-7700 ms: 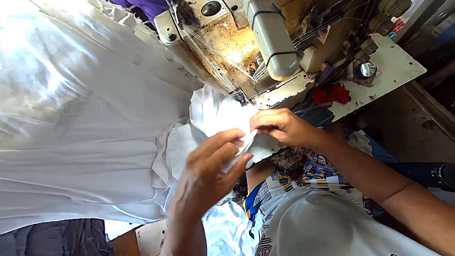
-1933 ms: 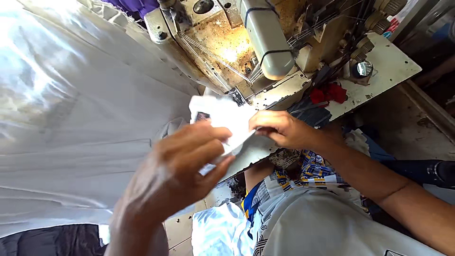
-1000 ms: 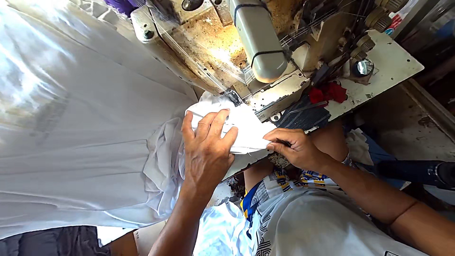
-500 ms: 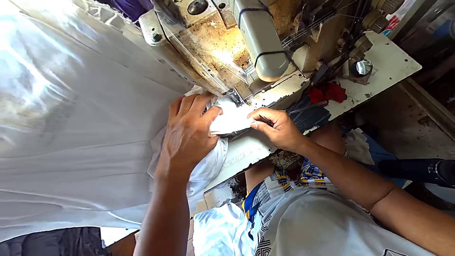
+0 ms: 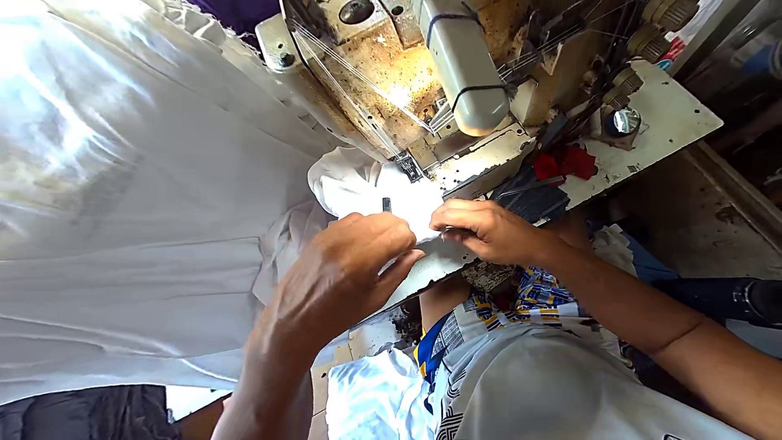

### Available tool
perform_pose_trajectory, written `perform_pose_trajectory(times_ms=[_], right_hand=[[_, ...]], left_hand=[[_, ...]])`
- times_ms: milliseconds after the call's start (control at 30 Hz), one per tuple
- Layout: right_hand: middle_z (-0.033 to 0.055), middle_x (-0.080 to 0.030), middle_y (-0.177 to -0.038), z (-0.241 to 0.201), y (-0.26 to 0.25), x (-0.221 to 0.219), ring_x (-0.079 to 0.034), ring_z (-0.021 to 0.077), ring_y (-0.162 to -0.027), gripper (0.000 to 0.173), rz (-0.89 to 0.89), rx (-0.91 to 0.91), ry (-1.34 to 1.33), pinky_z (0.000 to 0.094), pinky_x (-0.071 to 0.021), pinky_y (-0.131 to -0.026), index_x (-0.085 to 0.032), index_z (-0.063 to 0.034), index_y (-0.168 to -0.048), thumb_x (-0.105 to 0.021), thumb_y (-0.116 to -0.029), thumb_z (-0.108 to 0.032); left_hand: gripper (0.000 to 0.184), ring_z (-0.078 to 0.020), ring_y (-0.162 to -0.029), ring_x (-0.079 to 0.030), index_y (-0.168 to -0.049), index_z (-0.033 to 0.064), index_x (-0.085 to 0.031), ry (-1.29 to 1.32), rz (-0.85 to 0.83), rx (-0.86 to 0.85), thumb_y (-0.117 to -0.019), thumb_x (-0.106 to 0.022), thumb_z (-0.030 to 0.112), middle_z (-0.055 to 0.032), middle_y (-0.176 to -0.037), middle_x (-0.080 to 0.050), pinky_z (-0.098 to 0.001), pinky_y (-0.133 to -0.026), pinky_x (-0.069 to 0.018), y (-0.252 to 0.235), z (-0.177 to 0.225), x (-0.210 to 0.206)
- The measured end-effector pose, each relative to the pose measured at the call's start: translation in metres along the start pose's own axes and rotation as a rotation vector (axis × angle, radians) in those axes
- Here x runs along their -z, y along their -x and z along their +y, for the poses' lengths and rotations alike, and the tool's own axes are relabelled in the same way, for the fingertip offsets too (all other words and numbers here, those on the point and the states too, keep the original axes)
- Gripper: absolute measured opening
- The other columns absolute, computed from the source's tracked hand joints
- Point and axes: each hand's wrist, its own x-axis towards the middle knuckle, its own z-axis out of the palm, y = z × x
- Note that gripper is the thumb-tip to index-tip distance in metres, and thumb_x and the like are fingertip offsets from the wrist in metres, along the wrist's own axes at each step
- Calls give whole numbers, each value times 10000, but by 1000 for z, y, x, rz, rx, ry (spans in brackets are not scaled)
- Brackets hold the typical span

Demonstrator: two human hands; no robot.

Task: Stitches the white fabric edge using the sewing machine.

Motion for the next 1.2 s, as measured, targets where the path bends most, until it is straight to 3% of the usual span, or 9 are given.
perform_pose_trajectory(times_ms=[133,200,300,500,600,667,767,867,1200], right_hand=[[71,-686,-1074,1,0,-6,-672,127,-968,217,54,-64,8,299,-590,-864,-710,-21,-1177,-657,-968,-30],[57,-684,-1056,5,-3,-7,-664,111,-956,189,76,-78,-33,280,-587,-856,-725,-32,-1156,-659,-980,-55],[43,-684,-1031,7,-2,-5,-659,101,-953,132,56,-40,-70,274,-585,-846,-743,-45,-1084,-676,-974,-73],[42,-704,-1023,-6,7,-2,-679,105,-935,76,-84,83,-32,277,-586,-824,-733,-33,-1016,-678,-976,-67],[64,-709,-1035,-12,17,-3,-686,112,-930,105,-52,111,-25,268,-583,-798,-728,-17,-1031,-638,-1002,-64],[82,-709,-1079,-15,24,-2,-688,116,-968,117,7,97,-51,267,-591,-822,-739,-2,-1050,-647,-995,-49],[86,-709,-1108,-16,35,-2,-687,111,-1006,123,92,37,-83,266,-599,-858,-746,11,-1044,-656,-996,-57],[71,-708,-1081,-15,44,-4,-684,102,-1003,131,135,-45,-108,259,-598,-868,-733,14,-1035,-636,-1011,-71],[76,-698,-1044,-11,51,-7,-668,94,-928,103,192,-122,-269,234,-586,-789,-710,24,-1003,-639,-1003,-51]], left_hand=[[631,-384,-1386,-463,-1242,143,-708,-232,-117,97,-894,-601,659,-132,-1531,-489,-637,-1093,-355,-6,-29,-7],[574,-392,-1388,-457,-1041,127,-731,-251,-135,138,-879,-616,665,-132,-1468,-531,-663,-1119,-328,-1,-38,-3],[467,-284,-1091,-627,-807,142,-670,-193,-118,103,-921,-630,593,-62,-1105,-673,-538,-932,-473,7,-26,7],[443,-196,-746,-628,-708,116,-618,-133,-50,72,-980,-641,465,-23,-739,-617,-443,-802,-507,9,16,-7],[477,-233,-856,-649,-767,103,-641,-147,83,94,-938,-678,547,-61,-843,-662,-472,-867,-482,5,26,-27],[524,-308,-1111,-640,-967,104,-710,-250,143,130,-890,-688,622,-111,-1114,-685,-603,-1071,-394,4,27,-49],[372,-368,-1393,-482,-1273,165,-685,-389,200,173,-946,-690,342,-137,-1455,-563,-725,-1170,-197,8,14,-84],[255,-385,-1425,-439,-1129,171,-739,-452,199,278,-893,-661,115,-124,-1497,-535,-747,-1162,-168,11,7,-90],[39,-401,-1374,-493,-883,98,-726,-397,22,362,-846,-713,97,-141,-1479,-547,-714,-1133,-278,9,28,-60]])
